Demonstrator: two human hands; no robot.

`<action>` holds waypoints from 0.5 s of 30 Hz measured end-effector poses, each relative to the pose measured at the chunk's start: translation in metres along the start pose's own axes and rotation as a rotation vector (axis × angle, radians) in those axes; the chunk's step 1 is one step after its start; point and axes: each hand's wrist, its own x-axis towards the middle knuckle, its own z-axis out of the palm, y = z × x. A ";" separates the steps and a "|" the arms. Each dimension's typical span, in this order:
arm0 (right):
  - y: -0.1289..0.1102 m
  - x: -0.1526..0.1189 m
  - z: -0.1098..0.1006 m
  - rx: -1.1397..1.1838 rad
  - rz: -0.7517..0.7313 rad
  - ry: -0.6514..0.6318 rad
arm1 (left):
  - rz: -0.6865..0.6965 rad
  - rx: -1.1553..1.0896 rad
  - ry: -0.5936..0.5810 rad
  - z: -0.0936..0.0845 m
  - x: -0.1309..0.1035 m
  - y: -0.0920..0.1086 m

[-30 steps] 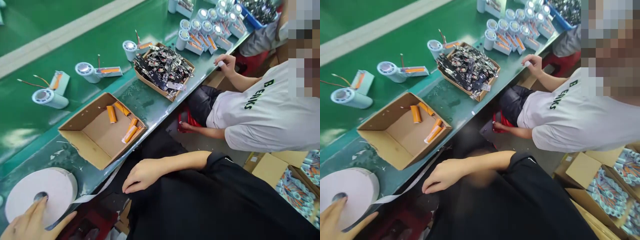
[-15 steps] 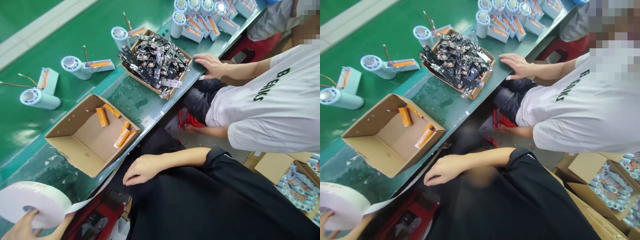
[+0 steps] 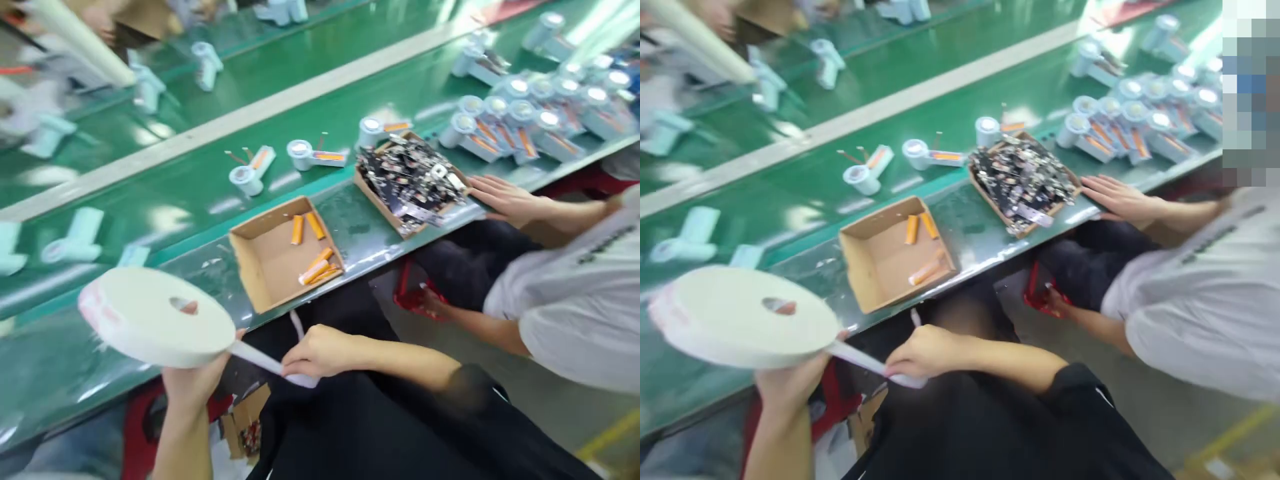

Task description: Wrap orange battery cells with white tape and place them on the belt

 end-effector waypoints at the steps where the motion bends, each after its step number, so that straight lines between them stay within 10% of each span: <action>1: 0.000 -0.002 0.000 -0.129 0.001 -0.029 | -0.033 -0.006 0.025 0.002 0.000 0.001; 4: -0.002 -0.008 -0.024 -0.330 -0.062 0.002 | -0.141 -0.124 0.078 0.009 -0.002 -0.005; 9: -0.001 0.000 -0.121 -0.357 -0.091 0.405 | -0.120 -0.196 0.049 0.017 -0.011 -0.020; 15: 0.025 0.047 -0.176 -0.351 0.086 -0.073 | 0.008 -0.094 -0.012 0.015 -0.015 -0.017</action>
